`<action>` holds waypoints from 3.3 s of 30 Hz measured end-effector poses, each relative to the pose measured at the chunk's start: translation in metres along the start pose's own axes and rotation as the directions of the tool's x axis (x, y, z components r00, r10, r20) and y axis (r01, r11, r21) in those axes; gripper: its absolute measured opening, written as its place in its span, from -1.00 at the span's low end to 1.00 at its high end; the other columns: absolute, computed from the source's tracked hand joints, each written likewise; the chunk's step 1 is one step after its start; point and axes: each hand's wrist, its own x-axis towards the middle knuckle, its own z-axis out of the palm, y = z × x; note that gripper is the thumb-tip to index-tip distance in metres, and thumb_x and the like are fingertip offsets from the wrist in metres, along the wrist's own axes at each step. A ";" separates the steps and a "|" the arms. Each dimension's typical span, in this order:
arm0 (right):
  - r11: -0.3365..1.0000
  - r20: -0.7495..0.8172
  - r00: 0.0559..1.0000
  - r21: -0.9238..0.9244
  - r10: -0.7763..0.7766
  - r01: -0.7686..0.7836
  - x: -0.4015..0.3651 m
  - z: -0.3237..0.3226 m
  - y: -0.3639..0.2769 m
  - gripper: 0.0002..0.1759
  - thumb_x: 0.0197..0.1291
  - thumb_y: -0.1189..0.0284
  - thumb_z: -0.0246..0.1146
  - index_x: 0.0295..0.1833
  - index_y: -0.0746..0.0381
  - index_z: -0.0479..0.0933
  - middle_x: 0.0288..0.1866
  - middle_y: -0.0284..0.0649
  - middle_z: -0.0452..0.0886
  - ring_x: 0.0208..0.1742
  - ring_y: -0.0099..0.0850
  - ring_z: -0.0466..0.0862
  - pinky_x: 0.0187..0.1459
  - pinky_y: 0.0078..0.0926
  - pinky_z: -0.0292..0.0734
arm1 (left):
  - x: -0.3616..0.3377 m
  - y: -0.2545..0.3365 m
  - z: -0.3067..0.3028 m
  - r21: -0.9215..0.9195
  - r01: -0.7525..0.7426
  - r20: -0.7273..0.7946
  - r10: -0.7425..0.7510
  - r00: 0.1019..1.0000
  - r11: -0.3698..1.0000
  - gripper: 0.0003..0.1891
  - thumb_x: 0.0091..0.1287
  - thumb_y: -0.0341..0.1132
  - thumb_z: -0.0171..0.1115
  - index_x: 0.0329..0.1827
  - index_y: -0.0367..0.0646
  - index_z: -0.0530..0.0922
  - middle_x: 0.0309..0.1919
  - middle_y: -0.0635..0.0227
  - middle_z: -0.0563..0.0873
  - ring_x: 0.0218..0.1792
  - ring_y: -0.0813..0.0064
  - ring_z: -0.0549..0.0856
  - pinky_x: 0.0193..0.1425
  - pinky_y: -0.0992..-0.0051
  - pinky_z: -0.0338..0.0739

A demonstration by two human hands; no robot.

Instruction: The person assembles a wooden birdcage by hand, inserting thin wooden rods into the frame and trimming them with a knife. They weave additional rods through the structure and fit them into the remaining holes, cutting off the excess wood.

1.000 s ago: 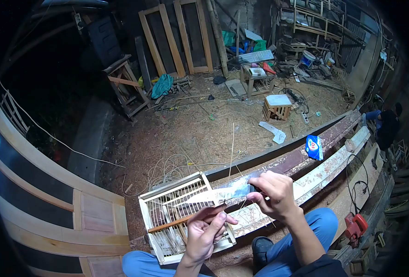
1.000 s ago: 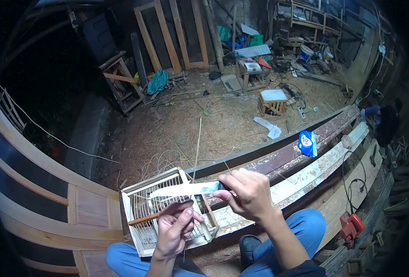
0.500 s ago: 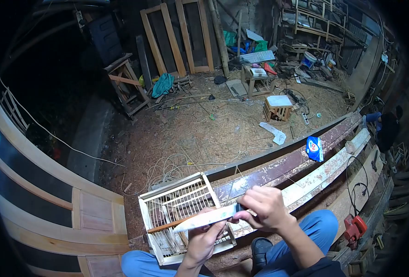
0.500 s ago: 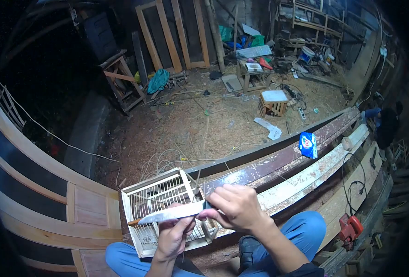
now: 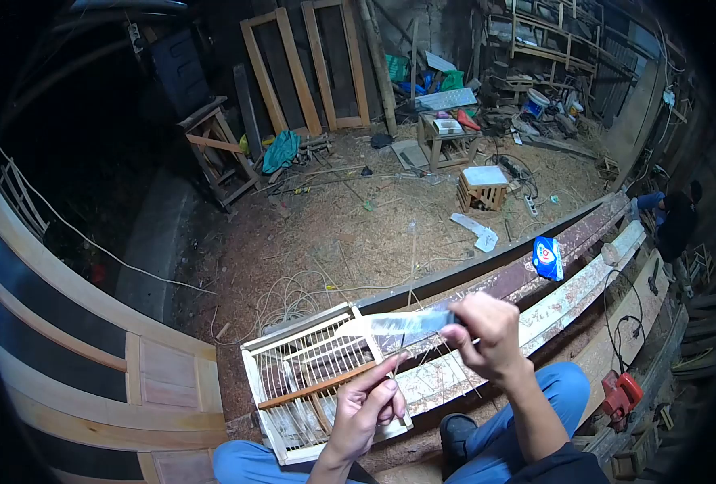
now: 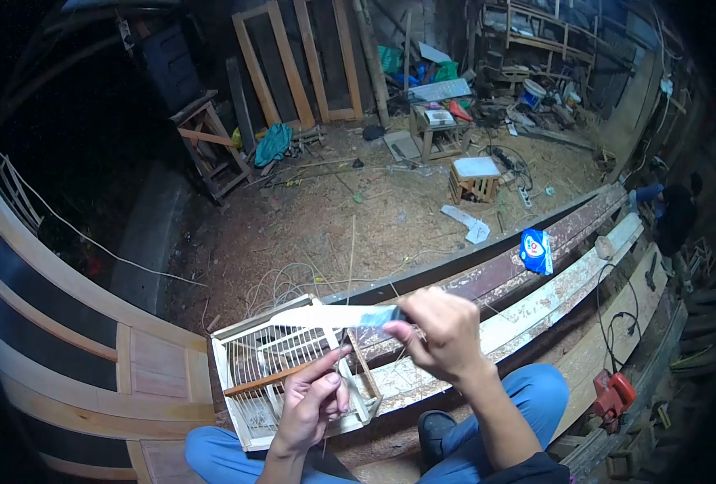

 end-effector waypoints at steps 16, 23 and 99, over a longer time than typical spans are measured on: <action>0.996 0.132 0.987 0.032 -0.087 0.083 -0.003 0.001 -0.020 -0.61 0.24 0.11 0.47 -0.22 0.25 0.65 -0.47 -0.22 0.56 -0.47 -0.22 0.59 -0.43 -0.26 0.46 | 0.002 -0.009 0.000 -0.182 -0.020 0.020 0.024 1.000 0.983 -0.70 0.66 -0.43 0.09 0.35 -0.37 0.52 -0.13 0.05 0.72 -0.35 0.69 0.49 -0.38 0.67 0.43; 0.993 0.156 0.980 0.027 -0.121 0.118 -0.003 0.002 -0.023 -0.67 0.25 0.13 0.48 -0.25 0.17 0.62 -0.46 -0.26 0.55 -0.45 -0.28 0.61 -0.43 -0.31 0.48 | 0.003 -0.013 -0.003 -0.038 0.001 0.024 0.000 1.000 0.999 -0.78 0.61 -0.48 0.15 0.19 -0.44 0.60 -0.24 0.10 0.73 -0.49 0.66 0.47 -0.38 0.58 0.46; 0.987 -0.014 1.000 -0.158 -0.004 0.002 0.004 -0.008 0.001 -0.63 0.24 0.07 0.48 -0.25 0.17 0.67 -0.46 -0.29 0.64 -0.47 -0.31 0.62 -0.43 -0.33 0.47 | -0.002 0.007 0.001 -0.167 -0.066 0.015 0.070 0.997 0.984 -0.72 0.69 -0.41 -0.03 0.25 -0.33 0.59 -0.31 0.17 0.64 -0.55 0.75 0.34 -0.48 0.69 0.23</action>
